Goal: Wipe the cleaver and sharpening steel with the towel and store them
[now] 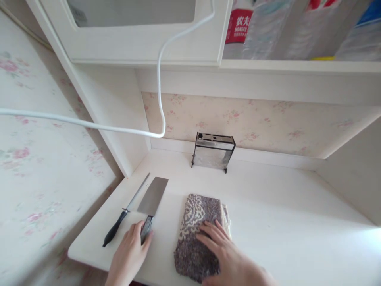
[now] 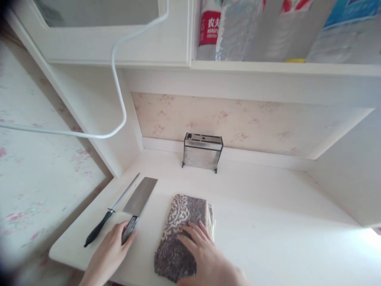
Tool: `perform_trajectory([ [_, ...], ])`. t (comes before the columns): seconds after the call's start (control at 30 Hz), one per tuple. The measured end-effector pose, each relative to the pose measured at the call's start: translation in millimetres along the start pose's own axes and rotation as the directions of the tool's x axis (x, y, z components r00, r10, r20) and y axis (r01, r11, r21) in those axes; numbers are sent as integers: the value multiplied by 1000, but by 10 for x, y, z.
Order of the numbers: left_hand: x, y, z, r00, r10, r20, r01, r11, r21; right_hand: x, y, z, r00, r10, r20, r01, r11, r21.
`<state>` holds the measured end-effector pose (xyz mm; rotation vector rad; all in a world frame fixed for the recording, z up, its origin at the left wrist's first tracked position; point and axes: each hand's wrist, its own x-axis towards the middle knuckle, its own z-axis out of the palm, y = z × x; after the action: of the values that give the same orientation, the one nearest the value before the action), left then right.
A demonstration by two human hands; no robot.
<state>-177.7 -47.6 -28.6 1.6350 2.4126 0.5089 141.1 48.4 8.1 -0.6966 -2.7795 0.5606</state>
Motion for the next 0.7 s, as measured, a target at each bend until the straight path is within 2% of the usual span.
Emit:
perform_trajectory([
  [0.03,31,2,19,1000,-8,9,8,1000,27,-40,24,111,997,-75,-16,72,989,-127],
  [0.1,90,14,36,999,-25,36,22,997,69,-92,90,310,977,-184,-103,132,914,-383],
  [0.2,142,58,32,994,-30,106,20,996,92,-123,185,458,940,-281,-194,130,821,-556],
  [0.27,148,94,35,992,-29,122,18,996,92,-144,230,469,936,-287,-204,130,820,-558],
  [0.37,135,142,52,995,-71,70,68,997,47,-227,278,467,945,-211,-251,63,868,-492],
  [0.43,122,172,50,990,-134,37,136,988,-68,-316,310,471,938,-109,-328,-34,915,-402],
  [0.5,101,210,19,980,-199,27,199,946,-257,-411,344,440,905,78,-418,-192,952,-239],
  [0.53,84,238,-7,974,-224,26,218,904,-368,-453,362,399,864,206,-460,-291,949,-121],
  [0.57,62,273,-39,970,-240,38,228,845,-484,-488,379,339,797,359,-486,-396,918,30],
  [0.6,34,318,-74,968,-244,68,234,763,-603,-516,394,263,703,522,-483,-484,849,214],
  [0.63,0,373,-109,966,-231,112,239,652,-720,-537,404,178,584,677,-448,-530,736,421],
  [0.67,-39,438,-143,965,-201,168,249,511,-823,-551,409,91,460,804,-377,-510,586,630],
  [0.7,-81,508,-172,961,-161,227,270,350,-897,-561,407,12,350,896,-273,-422,411,808],
])
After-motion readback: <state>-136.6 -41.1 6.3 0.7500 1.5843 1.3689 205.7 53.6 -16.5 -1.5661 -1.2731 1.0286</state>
